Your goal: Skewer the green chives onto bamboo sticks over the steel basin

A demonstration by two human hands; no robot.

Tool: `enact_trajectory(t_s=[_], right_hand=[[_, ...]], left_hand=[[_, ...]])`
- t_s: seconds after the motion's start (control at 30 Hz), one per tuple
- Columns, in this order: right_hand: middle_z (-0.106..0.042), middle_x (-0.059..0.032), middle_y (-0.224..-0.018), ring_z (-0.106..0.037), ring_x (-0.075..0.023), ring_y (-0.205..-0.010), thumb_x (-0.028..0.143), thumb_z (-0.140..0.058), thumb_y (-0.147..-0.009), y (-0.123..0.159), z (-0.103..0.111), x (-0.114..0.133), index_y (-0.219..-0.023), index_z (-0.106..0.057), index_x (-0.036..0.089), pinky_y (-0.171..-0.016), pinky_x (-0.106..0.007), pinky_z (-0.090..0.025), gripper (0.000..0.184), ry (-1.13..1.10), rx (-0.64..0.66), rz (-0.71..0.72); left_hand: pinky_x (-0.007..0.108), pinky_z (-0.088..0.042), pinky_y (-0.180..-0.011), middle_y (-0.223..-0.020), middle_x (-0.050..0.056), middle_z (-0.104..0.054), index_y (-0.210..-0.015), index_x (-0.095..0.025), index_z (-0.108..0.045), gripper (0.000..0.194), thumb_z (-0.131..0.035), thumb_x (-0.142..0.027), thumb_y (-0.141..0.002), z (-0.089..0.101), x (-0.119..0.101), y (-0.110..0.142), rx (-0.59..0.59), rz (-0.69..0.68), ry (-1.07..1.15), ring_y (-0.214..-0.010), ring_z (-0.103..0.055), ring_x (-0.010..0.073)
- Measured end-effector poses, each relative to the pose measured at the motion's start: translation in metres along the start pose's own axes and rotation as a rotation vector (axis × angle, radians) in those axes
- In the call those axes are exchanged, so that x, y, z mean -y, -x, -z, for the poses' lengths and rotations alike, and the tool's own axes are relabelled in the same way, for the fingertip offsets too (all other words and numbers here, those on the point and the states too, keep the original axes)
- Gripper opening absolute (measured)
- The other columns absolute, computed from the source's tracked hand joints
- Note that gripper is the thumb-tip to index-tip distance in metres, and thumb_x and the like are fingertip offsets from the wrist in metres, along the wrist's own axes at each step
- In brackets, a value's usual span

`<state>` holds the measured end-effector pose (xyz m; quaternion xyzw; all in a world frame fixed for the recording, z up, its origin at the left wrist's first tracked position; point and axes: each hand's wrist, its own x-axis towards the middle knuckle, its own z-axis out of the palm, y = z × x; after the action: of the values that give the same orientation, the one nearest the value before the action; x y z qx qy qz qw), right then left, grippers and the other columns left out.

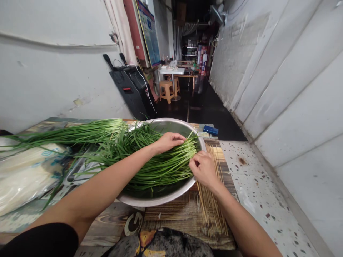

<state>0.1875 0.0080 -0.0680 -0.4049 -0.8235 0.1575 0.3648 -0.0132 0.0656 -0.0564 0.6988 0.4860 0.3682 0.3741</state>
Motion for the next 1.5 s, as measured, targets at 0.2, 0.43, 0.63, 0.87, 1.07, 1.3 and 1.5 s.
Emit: enact_trajectory(t_s=[0.2,0.43,0.63,0.87,1.07,1.3,1.5], right_hand=[[-0.043,0.0003,-0.055,-0.044,-0.0139,-0.062,0.019,-0.044,-0.080,0.000,-0.001,-0.002,-0.050,-0.034,0.020,-0.062,-0.027,-0.034,0.031,0.009,-0.008,0.021],[-0.043,0.0005,-0.054,-0.044,-0.0139,-0.062,0.018,-0.045,-0.079,0.000,-0.002,-0.002,-0.050,-0.035,0.020,-0.061,-0.027,-0.034,0.031,0.007,-0.014,0.016],[-0.043,0.0002,-0.054,-0.044,-0.0136,-0.062,0.018,-0.044,-0.080,0.000,-0.001,-0.002,-0.049,-0.036,0.020,-0.061,-0.027,-0.035,0.032,0.006,-0.014,0.024],[-0.043,0.0004,-0.054,-0.044,-0.0136,-0.061,0.019,-0.045,-0.080,0.000,-0.001,-0.002,-0.049,-0.036,0.020,-0.062,-0.028,-0.035,0.032,0.015,-0.017,0.018],[-0.045,-0.0004,-0.056,-0.045,-0.0145,-0.063,0.019,-0.044,-0.080,0.000,0.000,0.000,-0.049,-0.037,0.020,-0.063,-0.028,-0.035,0.032,0.010,-0.005,0.002],[-0.043,0.0004,-0.054,-0.044,-0.0138,-0.061,0.019,-0.044,-0.080,0.000,0.000,0.000,-0.049,-0.035,0.020,-0.061,-0.028,-0.034,0.033,0.016,-0.010,0.025],[-0.042,0.0006,-0.054,-0.044,-0.0138,-0.062,0.019,-0.043,-0.082,0.000,0.001,0.001,-0.050,-0.033,0.020,-0.062,-0.028,-0.034,0.033,0.010,-0.005,0.029]], left_hand=[[0.026,-0.048,-0.077,-0.091,0.007,-0.072,-0.117,-0.014,-0.062,0.042,-0.052,-0.013,-0.076,0.002,0.002,-0.001,-0.017,0.108,0.152,-0.074,-0.063,0.0119],[0.027,-0.047,-0.082,-0.097,0.003,-0.071,-0.111,-0.020,-0.067,0.036,-0.053,-0.024,-0.078,0.004,-0.001,-0.002,-0.145,0.055,0.059,-0.083,-0.063,0.0149],[0.028,-0.046,-0.083,-0.081,0.004,-0.072,-0.105,-0.016,-0.069,0.034,-0.052,-0.033,-0.081,0.008,0.003,-0.001,-0.168,-0.028,-0.187,-0.080,-0.064,0.0162],[0.028,-0.045,-0.087,-0.094,0.004,-0.071,-0.102,-0.018,-0.071,0.032,-0.047,-0.017,-0.080,0.007,-0.001,-0.003,-0.078,-0.084,-0.410,-0.087,-0.062,0.0161],[0.028,-0.046,-0.086,-0.094,0.004,-0.072,-0.090,-0.016,-0.074,0.029,-0.052,-0.033,-0.080,0.002,-0.006,0.000,-0.122,0.001,-0.157,-0.090,-0.064,0.0184],[0.027,-0.047,-0.078,-0.066,0.002,-0.069,-0.094,-0.013,-0.072,0.031,-0.055,-0.034,-0.078,0.000,0.000,0.000,-0.153,0.039,-0.051,-0.071,-0.063,0.0147],[0.027,-0.047,-0.083,-0.079,0.004,-0.072,-0.088,-0.013,-0.073,0.025,-0.056,-0.029,-0.077,-0.003,0.000,0.000,-0.134,0.033,-0.038,-0.080,-0.064,0.0158]])
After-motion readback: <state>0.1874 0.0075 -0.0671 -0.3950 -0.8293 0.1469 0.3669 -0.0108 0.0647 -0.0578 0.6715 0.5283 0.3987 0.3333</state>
